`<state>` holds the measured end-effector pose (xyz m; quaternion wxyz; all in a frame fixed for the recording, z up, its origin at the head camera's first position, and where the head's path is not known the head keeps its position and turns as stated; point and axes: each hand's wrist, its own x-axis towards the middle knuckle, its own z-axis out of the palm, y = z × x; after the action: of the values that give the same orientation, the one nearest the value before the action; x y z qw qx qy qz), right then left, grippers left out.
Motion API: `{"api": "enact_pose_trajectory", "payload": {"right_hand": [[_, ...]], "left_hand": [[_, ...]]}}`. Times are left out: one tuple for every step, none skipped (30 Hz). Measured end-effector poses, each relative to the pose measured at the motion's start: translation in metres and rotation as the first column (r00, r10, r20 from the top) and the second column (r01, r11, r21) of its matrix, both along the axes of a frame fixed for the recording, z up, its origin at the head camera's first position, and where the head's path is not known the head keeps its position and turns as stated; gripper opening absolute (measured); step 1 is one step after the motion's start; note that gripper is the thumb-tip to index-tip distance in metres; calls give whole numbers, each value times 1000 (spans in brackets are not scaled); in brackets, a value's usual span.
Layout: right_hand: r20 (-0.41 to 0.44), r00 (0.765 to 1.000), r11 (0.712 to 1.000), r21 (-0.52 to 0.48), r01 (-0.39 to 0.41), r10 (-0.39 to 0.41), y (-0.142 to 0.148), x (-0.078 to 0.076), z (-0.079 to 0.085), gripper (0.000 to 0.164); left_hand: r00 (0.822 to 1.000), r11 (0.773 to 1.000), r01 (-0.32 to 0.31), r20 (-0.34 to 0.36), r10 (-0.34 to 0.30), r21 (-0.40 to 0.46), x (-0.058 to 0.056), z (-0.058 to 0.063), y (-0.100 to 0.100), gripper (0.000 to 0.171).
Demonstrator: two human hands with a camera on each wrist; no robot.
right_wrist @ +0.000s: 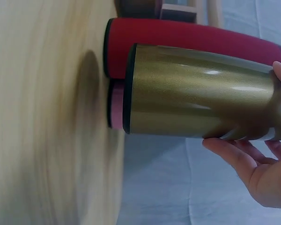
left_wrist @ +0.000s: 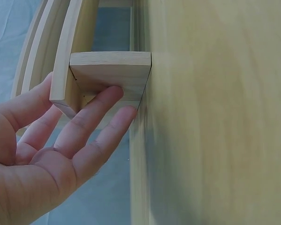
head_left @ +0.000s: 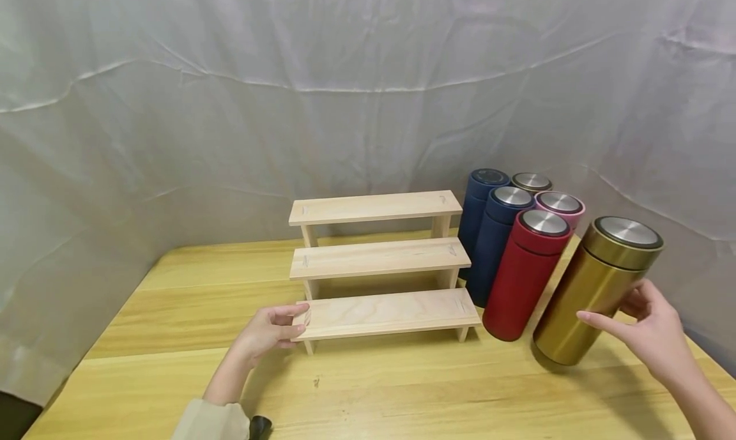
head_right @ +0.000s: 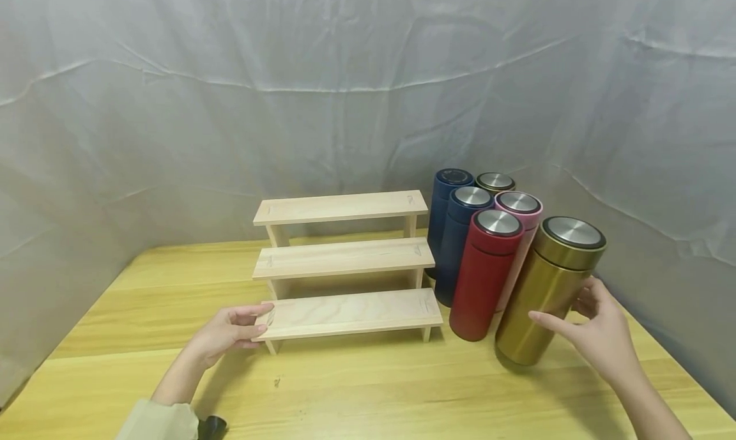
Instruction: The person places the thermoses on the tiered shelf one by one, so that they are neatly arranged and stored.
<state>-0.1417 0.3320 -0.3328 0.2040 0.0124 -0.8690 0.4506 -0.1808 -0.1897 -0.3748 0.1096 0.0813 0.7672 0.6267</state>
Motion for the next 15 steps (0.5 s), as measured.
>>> {"api": "enact_pose_trajectory", "payload": {"right_hand": [[-3, 1000, 1000, -1, -2, 2, -1, 1, 1, 54], [-9, 1000, 1000, -8, -7, 7, -3, 3, 3, 54], [-18, 1000, 1000, -14, -11, 11, -5, 4, 4, 55], [-30, 999, 1000, -21, -15, 14, -7, 5, 6, 56], [-45, 999, 999, -29, -22, 20, -9, 6, 7, 57], [-62, 998, 999, -36, -31, 29, -12, 7, 9, 58], [-80, 996, 998, -43, -41, 38, -14, 8, 10, 59], [-98, 994, 998, -46, -49, 44, -17, 9, 12, 60], [-112, 992, 997, -56, -57, 50, -20, 10, 13, 62], [-125, 990, 996, -63, -66, 57, -23, 11, 15, 63], [-137, 989, 995, -68, -73, 63, -25, 12, 16, 63], [-149, 986, 993, -81, -84, 71, -28, 12, 18, 64], [-162, 984, 990, -99, -97, 80, -30, 13, 19, 64], [-175, 980, 986, -121, -113, 91, -33, 13, 20, 63], [-187, 977, 981, -141, -132, 104, -35, 14, 22, 63]], "left_hand": [[1000, 1000, 3, -3, -3, -1, 0, 0, 0, 44], [1000, 1000, 6, -5, -6, -1, 0, 0, -1, 44], [1000, 1000, 8, -7, -8, -2, 0, 0, -1, 44], [1000, 1000, 8, -7, -8, -3, 0, 0, -1, 44], [1000, 1000, 7, -6, -7, -4, 0, 1, -1, 44], [1000, 1000, 5, -5, -5, -4, 1, 1, -1, 44], [1000, 1000, 4, -3, -4, -6, 1, 1, -1, 44], [1000, 1000, 2, -2, -2, -7, 1, 1, 0, 44], [1000, 1000, 0, -1, 0, -9, 1, 1, 0, 44], [1000, 1000, -1, -1, 1, -9, 1, 1, 0, 44], [1000, 1000, 0, -1, 0, -10, 1, 1, 0, 44], [1000, 1000, 0, -2, 0, -9, 1, 1, 0, 44], [1000, 1000, 2, -2, -2, -9, 0, 0, 0, 44], [1000, 1000, 4, -2, -4, -8, 0, 0, 0, 45], [1000, 1000, 6, -3, -6, -8, 0, 0, 0, 45]]}}
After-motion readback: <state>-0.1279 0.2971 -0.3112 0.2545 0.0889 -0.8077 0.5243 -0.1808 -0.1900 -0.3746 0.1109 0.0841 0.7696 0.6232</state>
